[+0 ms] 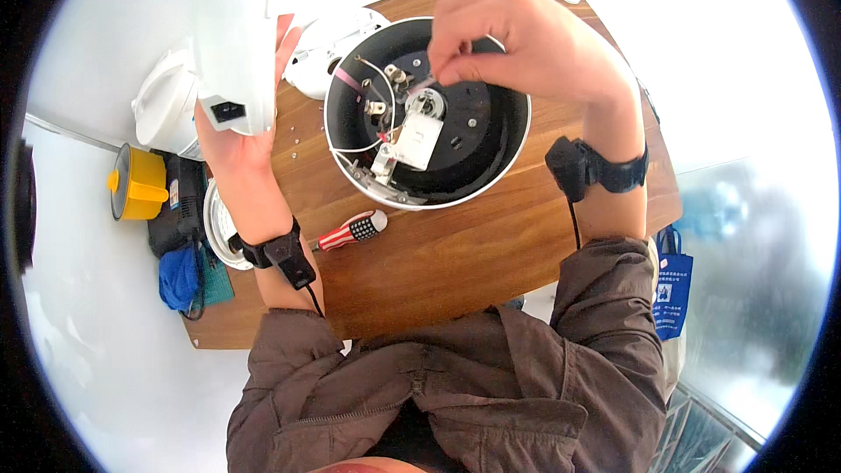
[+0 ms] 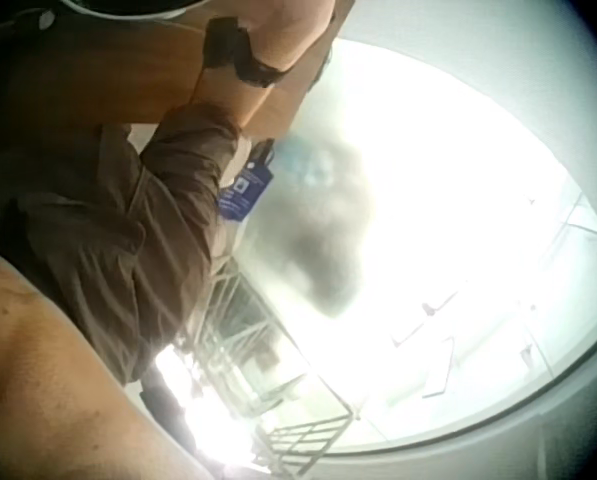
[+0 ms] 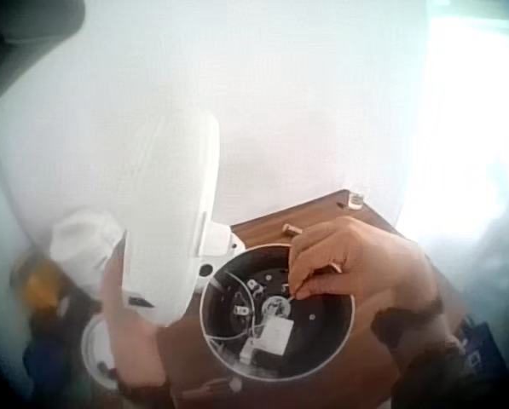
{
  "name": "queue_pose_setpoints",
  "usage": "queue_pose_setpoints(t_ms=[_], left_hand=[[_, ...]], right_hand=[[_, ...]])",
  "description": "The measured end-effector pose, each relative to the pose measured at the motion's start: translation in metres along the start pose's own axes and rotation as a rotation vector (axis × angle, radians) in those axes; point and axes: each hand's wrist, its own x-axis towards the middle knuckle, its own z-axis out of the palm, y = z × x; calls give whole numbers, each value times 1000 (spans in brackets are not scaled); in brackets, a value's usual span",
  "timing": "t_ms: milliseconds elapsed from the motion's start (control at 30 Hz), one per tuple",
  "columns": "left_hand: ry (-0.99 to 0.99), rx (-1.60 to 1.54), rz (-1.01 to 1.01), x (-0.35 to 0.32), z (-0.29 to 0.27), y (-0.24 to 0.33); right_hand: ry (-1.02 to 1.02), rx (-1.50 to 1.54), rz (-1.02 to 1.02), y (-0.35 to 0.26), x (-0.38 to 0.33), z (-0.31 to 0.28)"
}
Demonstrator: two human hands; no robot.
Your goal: The person uses a screwdriver to tighten screws on the internal components of a rice cooker base. They then place the cooker's lid and a perforated metal tray into the main body.
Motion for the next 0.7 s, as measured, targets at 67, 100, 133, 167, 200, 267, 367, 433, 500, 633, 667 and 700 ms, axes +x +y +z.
queue_pose_setpoints(t_ms=[67,100,133,167,200,267,367,433,500,633,667,700], left_hand=[[-40,-15,-22,-3,2,1],[-44,-11,-22,-4,1,2],[-46,-7,-20,-5,0,2],[-48,-3,-19,-5,0,2],[-72,-2,-27,-4,-4,3],[-122,-6,-54,-3,-12,3],[-39,56,-37,-5,-3,0],[-153,-7,-69,-1,-13,-1],[-180,-17,-94,0,-13,-5],[-43,142,-59,-4,-1,-17],[-8,194,-37,-4,1,-18],[-34,203,-33,-5,1,-18]], right_hand=[[-26,-141,71,-7,-9,6],[-29,-176,96,-8,-13,8],[-32,-210,121,-9,-18,9],[-36,-244,145,-10,-21,8],[-45,-253,150,-11,-24,8],[-64,-274,171,-15,-30,7],[-23,-121,227,-12,-34,-3],[-11,-134,284,-9,-34,-10],[95,-132,315,-5,-34,-10],[344,-270,338,-6,-27,-4],[441,-239,363,-24,-16,5],[459,-199,359,-22,-16,2]])
